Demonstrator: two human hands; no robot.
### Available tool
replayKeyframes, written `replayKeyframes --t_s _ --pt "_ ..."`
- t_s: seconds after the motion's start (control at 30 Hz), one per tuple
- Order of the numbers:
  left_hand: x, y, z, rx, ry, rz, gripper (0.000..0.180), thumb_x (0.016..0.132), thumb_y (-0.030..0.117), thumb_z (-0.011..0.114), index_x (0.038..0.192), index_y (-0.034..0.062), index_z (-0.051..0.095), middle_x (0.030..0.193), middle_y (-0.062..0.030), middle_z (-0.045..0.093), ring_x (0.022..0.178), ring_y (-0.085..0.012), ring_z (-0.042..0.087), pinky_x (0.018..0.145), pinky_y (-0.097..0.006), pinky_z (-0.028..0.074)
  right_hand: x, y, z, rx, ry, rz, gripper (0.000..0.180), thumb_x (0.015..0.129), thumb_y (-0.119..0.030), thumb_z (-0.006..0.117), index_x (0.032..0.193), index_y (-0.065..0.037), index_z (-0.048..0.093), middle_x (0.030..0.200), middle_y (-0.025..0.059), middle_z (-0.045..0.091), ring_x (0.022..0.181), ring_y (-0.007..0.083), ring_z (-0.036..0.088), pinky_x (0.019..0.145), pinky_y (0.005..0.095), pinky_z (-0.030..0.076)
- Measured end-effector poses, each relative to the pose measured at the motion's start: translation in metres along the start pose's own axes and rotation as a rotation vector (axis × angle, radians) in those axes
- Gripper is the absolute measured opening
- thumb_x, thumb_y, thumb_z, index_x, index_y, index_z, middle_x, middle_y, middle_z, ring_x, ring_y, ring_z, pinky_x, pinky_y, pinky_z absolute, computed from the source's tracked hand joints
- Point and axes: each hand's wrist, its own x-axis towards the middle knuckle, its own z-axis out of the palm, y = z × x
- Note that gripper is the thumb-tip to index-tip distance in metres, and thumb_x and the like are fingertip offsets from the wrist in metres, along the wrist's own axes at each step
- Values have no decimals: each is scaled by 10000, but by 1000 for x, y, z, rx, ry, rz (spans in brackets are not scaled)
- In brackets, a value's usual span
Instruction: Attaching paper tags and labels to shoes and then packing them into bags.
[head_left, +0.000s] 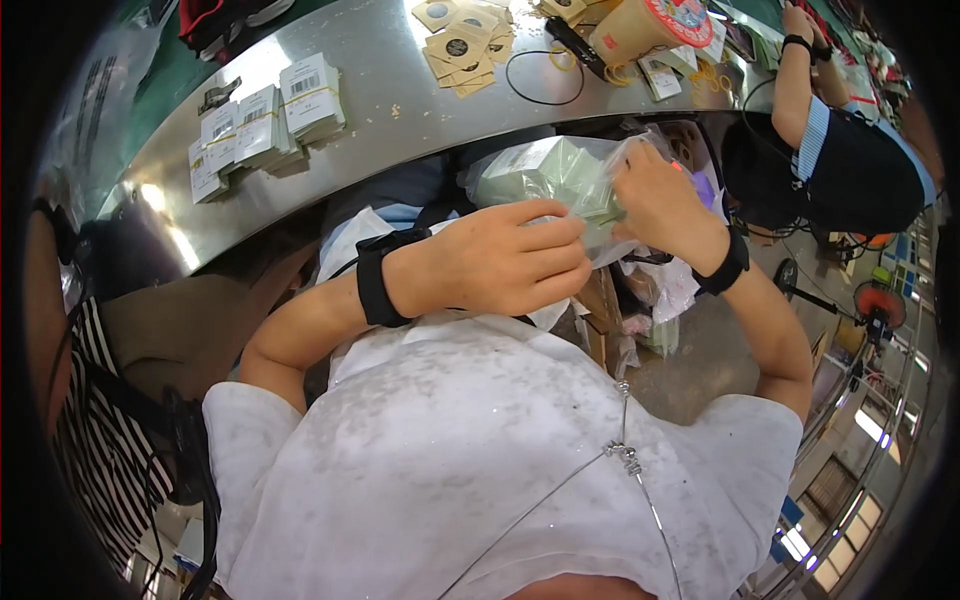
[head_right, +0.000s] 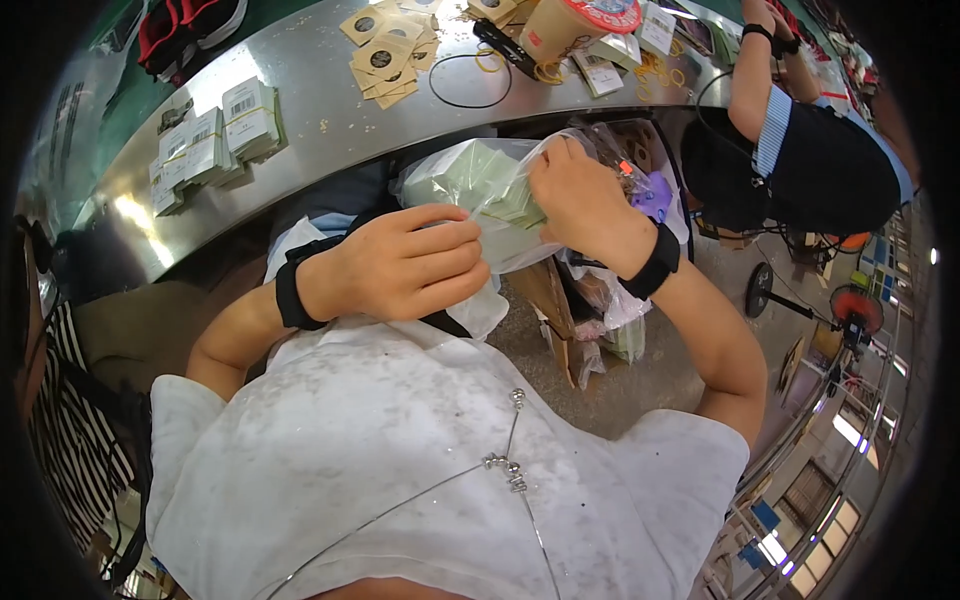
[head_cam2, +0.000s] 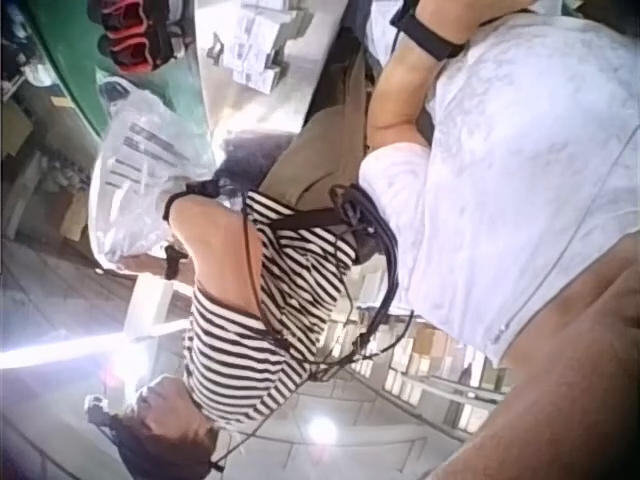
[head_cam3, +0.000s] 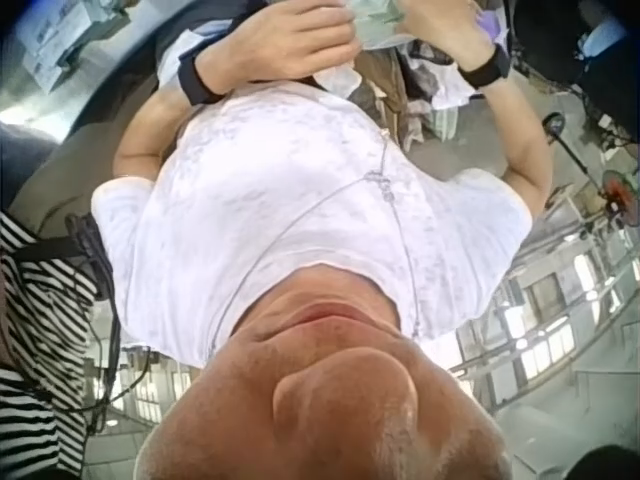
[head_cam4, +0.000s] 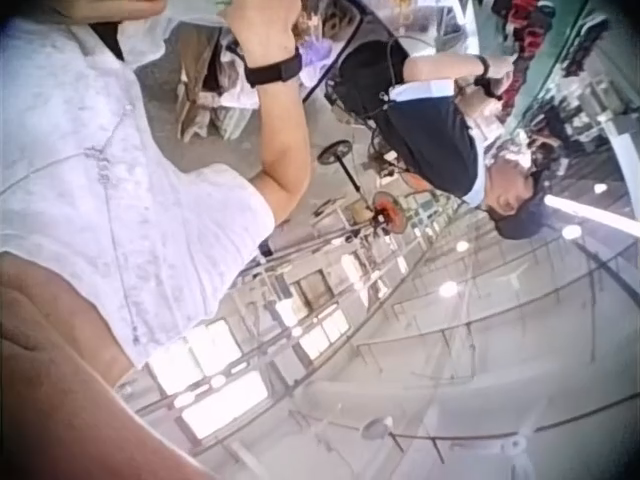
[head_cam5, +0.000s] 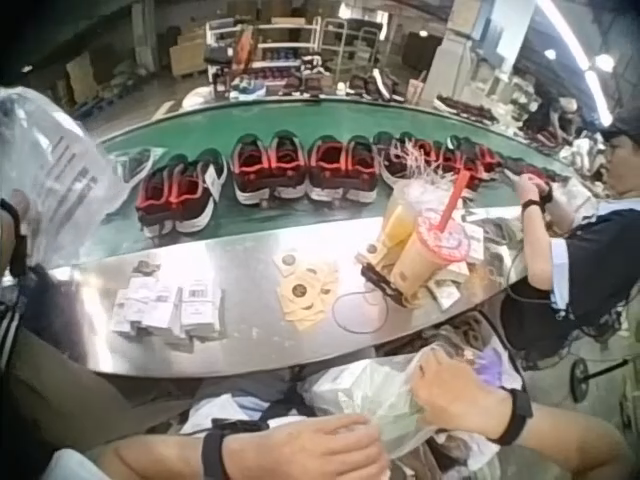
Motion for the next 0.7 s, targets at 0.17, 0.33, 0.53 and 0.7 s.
replayKeyframes --t_s 0.17,0.33,0.53,0.7 --pt "0 -4 -5 -5 -56 8 189 673 64 617 845 -5 578 865 -96 577 834 -236 581 798 -356 506 -6 3 -1 33 -200 21 492 570 -238 788 902 42 557 731 189 636 741 342 643 641 414 520" --pt "0 0 -5 17 -48 -25 179 674 90 601 830 13 561 818 -59 544 873 -203 558 795 -320 485 -7 -2 -13 193 -263 103 585 564 -358 799 861 67 527 696 217 601 745 379 619 637 428 488" --pt "-2 -1 -10 8 -7 -35 172 670 89 604 820 14 565 812 -55 541 857 -202 564 783 -316 490 -25 -15 -7 247 -96 79 546 593 -358 782 878 36 532 765 208 620 746 381 619 646 437 498" --pt "-4 -7 -16 40 36 -55 184 655 87 604 816 11 561 799 -60 537 842 -208 567 770 -313 494 -39 -36 2 478 66 80 648 634 -289 783 1065 35 422 981 247 550 917 410 561 759 425 478"
